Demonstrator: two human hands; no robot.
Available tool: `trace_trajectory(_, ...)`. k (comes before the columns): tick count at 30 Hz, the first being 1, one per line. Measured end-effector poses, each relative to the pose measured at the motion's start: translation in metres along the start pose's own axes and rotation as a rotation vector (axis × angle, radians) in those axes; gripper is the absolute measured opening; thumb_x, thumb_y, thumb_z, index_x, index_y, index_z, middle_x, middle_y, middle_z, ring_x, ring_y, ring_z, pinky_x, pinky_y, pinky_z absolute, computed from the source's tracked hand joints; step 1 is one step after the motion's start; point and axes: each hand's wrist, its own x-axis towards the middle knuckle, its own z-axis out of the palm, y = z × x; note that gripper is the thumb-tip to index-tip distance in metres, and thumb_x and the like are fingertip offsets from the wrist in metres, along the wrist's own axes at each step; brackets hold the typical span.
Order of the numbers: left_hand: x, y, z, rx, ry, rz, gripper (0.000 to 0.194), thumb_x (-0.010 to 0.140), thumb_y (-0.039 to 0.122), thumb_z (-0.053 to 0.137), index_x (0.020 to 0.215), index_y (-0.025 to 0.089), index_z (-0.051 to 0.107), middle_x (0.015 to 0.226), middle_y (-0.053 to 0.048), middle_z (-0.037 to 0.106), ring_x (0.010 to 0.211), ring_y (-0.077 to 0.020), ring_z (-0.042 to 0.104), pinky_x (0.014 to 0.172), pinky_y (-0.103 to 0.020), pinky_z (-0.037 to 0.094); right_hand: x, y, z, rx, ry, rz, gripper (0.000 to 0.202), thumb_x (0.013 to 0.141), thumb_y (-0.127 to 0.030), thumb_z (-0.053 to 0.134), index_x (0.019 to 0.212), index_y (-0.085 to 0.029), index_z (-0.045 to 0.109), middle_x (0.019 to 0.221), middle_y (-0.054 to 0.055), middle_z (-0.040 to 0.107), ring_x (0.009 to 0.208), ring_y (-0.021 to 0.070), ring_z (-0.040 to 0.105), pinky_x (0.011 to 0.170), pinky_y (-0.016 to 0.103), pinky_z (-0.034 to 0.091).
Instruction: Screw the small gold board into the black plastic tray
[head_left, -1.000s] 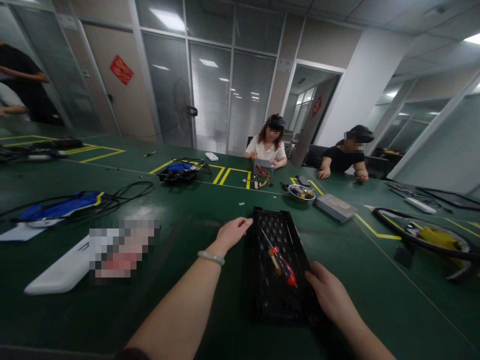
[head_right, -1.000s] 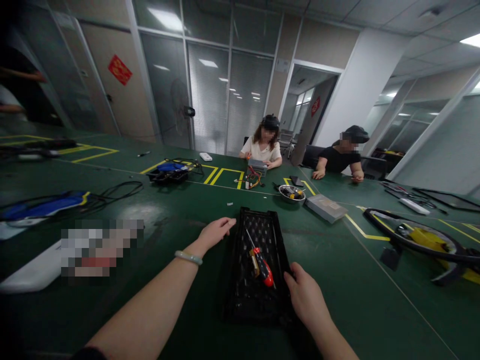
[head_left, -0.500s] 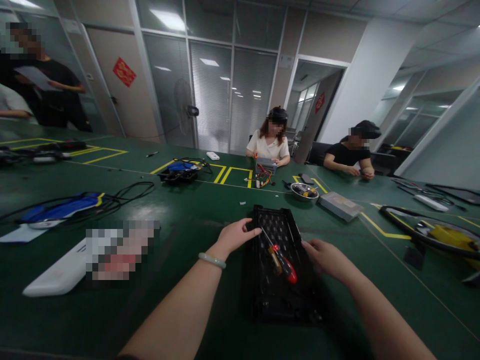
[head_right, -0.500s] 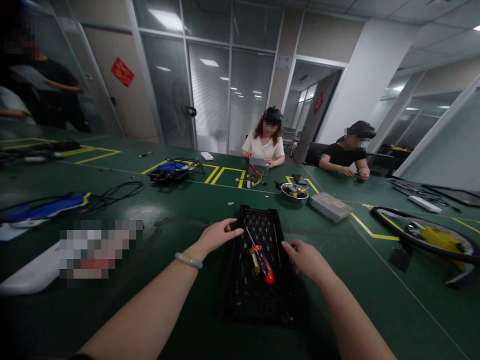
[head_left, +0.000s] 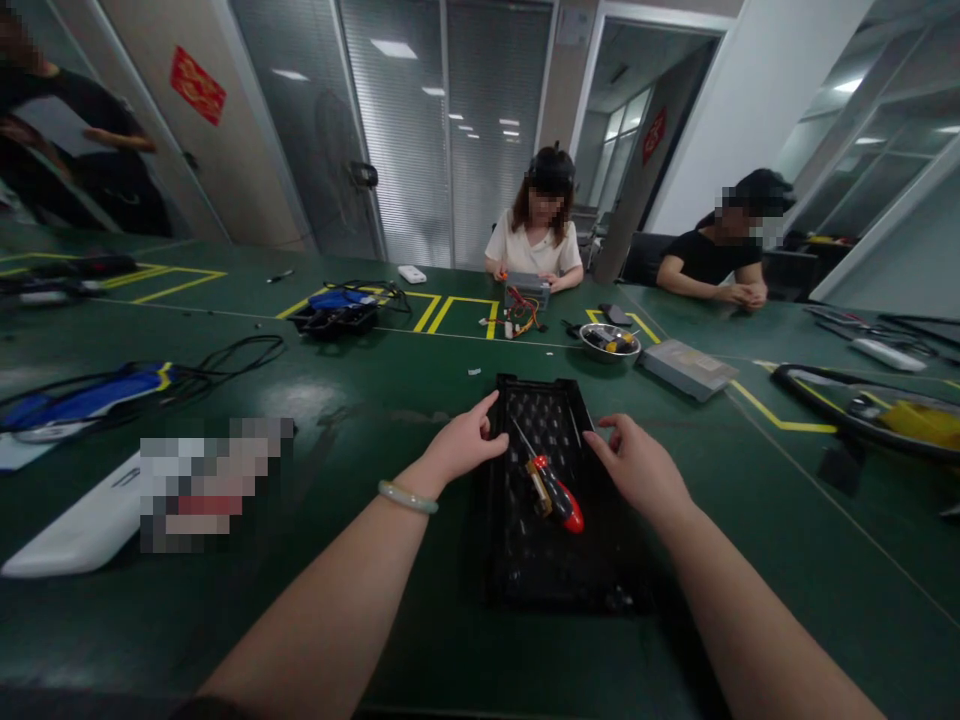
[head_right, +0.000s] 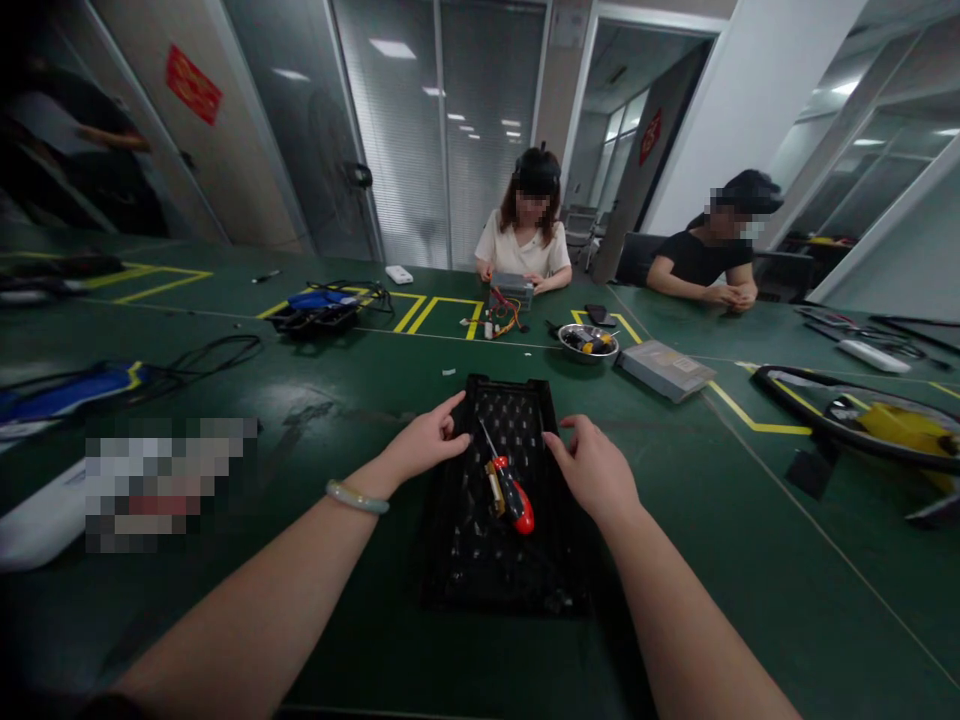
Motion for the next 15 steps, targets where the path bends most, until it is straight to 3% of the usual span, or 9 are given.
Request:
trace_trajectory(2, -0.001, 0.001, 0.000, -0.004, 0.010, 0.011, 0.085, 0.083, 0.046, 0.059, 0.157, 0.024, 0.023, 0.072, 0.006, 0.050, 0.062, -0.0117, 0.048, 0.060, -0.024, 0.035, -0.009, -0.012, -0.005, -0.001, 0.004, -0.109, 0.034, 0.095, -0.054, 0.048, 0.105, -0.024, 0.062, 0.091, 0.002, 0.064, 0.081, 0.0181, 0.060, 0.071, 0.030, 0.039)
trace_trajectory(4, -0.001, 0.001, 0.000, -0.001, 0.027, 0.015, 0.082, 0.083, 0.043, 0.059, 0.156, 0.024, 0.026, 0.070, 0.007, 0.049, 0.060, -0.0111, 0.047, 0.059, -0.024, 0.034, -0.021, -0.025, -0.006, -0.022, -0.070, -0.332, 0.030, 0.094, -0.052, 0.053, 0.098, -0.024, 0.064, 0.090, 0.002, 0.065, 0.081, 0.0172, 0.059, 0.072, 0.030, 0.040)
trace_trajectory(7, -0.001, 0.000, -0.001, 0.011, 0.050, 0.009, 0.076, 0.084, 0.040, 0.058, 0.154, 0.024, 0.032, 0.069, 0.006, 0.049, 0.060, -0.0110, 0.045, 0.059, -0.024, 0.034, -0.035, -0.036, 0.001, -0.055, -0.163, -0.520, 0.041, 0.086, -0.047, 0.066, 0.119, -0.024, 0.060, 0.104, 0.004, 0.068, 0.095, 0.0217, 0.062, 0.083, 0.036, 0.043)
trace_trajectory(10, -0.001, -0.001, -0.003, 0.026, 0.058, 0.006, 0.067, 0.085, 0.042, 0.058, 0.148, 0.024, 0.043, 0.070, 0.005, 0.050, 0.061, -0.0116, 0.046, 0.060, -0.025, 0.035, -0.039, -0.037, 0.009, -0.064, -0.177, -0.557, 0.051, 0.090, -0.038, 0.061, 0.138, -0.024, 0.048, 0.123, 0.006, 0.065, 0.111, 0.0247, 0.060, 0.096, 0.042, 0.041)
trace_trajectory(15, -0.001, 0.004, -0.006, 0.057, 0.077, 0.020, 0.057, 0.087, 0.043, 0.057, 0.141, 0.026, 0.051, 0.072, 0.004, 0.051, 0.064, -0.0132, 0.048, 0.063, -0.026, 0.037, -0.029, -0.032, 0.010, -0.128, -0.110, -0.448, 0.042, 0.094, -0.034, 0.052, 0.136, -0.025, 0.053, 0.116, 0.007, 0.067, 0.104, 0.0247, 0.062, 0.094, 0.043, 0.043)
